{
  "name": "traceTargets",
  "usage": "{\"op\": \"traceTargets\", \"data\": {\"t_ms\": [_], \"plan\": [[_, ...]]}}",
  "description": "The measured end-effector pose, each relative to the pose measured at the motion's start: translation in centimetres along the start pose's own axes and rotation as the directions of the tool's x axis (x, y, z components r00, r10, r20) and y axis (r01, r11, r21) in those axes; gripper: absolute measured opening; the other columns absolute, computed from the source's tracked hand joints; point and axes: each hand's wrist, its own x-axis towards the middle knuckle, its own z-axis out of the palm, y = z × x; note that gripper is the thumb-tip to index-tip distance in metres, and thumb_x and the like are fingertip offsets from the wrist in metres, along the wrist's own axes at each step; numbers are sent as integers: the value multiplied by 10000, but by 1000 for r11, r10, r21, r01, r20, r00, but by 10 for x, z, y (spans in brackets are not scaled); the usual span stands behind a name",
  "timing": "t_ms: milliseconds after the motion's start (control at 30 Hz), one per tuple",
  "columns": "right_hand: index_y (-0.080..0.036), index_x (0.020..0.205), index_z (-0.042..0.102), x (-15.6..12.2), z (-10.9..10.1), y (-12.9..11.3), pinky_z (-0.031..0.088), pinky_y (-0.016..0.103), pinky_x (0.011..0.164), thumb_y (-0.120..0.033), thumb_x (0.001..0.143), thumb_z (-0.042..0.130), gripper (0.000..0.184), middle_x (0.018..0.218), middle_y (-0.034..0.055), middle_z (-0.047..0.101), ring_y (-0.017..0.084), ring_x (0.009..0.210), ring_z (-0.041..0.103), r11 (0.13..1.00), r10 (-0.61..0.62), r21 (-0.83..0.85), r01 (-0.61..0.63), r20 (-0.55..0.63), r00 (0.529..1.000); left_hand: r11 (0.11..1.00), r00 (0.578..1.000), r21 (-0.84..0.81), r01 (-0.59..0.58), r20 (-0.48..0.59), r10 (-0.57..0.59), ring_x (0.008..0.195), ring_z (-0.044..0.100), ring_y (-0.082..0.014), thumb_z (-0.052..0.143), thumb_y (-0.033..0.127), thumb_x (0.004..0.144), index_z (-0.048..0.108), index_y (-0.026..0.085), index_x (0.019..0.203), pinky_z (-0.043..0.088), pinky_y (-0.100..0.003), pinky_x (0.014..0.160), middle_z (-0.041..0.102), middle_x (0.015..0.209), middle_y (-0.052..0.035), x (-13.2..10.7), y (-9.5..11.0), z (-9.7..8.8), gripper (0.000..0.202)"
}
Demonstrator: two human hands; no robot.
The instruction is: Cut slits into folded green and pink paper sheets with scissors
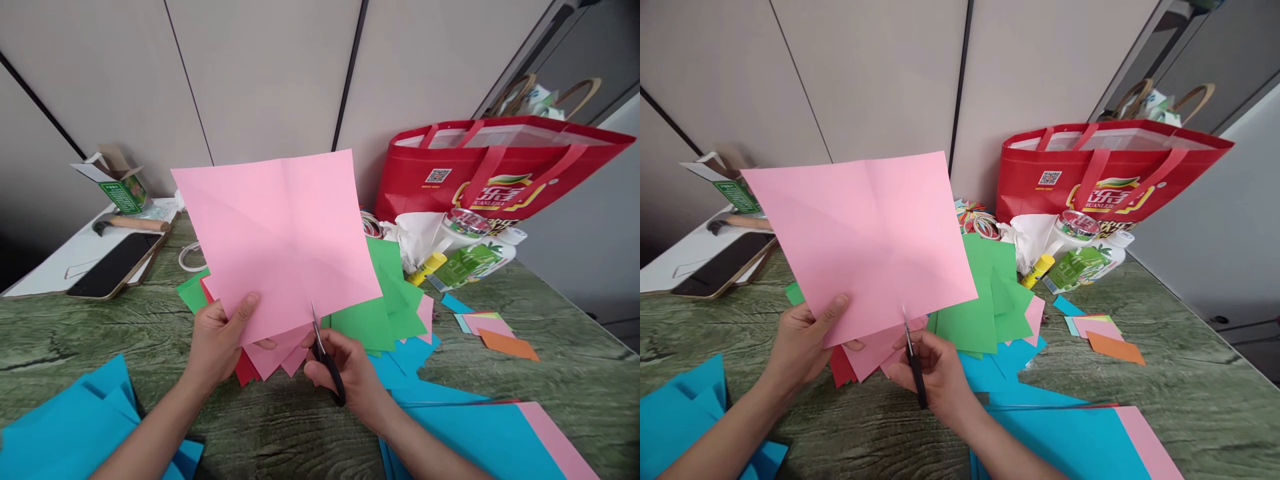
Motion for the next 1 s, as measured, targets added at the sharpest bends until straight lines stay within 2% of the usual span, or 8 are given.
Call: {"op": "traceTargets", "data": {"t_ms": [333,600,800,900,1000], "plan": [[-159,774,540,1,0,3,297,179,420,-307,644,697,252,518,-65,475,49,428,388,999,3,-49,-4,-23,1000,1000,1000,3,4,-5,-4,298,558,-155,669,324,637,603,156,574,475,-263,299,676,563,17,0,-1,0,191],[-159,736,535,1,1,4,306,175,378,-359,629,691,276,492,-65,482,43,384,383,998,20,-65,-25,-78,997,999,1000,46,15,15,-16,310,561,-164,646,334,657,595,170,591,472,-260,332,623,439,36,0,-1,-2,184],[-158,730,535,1,1,5,289,179,362,-364,648,677,263,466,-64,473,48,360,387,995,43,-86,-49,-71,997,997,1000,71,25,0,-25,310,556,-163,648,356,641,584,173,575,470,-271,329,645,488,22,-1,2,1,204],[-156,771,537,1,1,6,295,183,377,-356,649,679,274,491,-65,478,51,375,398,996,50,-65,-54,-61,997,998,1000,65,26,-17,-25,307,554,-164,657,357,629,577,179,559,472,-275,322,646,485,26,-1,2,1,207],[-163,841,532,1,1,3,343,198,457,-302,598,731,344,579,-49,510,72,476,444,999,23,-28,-24,-49,999,995,999,92,33,11,-34,307,555,-170,654,348,640,572,180,536,463,-268,317,636,426,22,-2,2,0,214]]}}
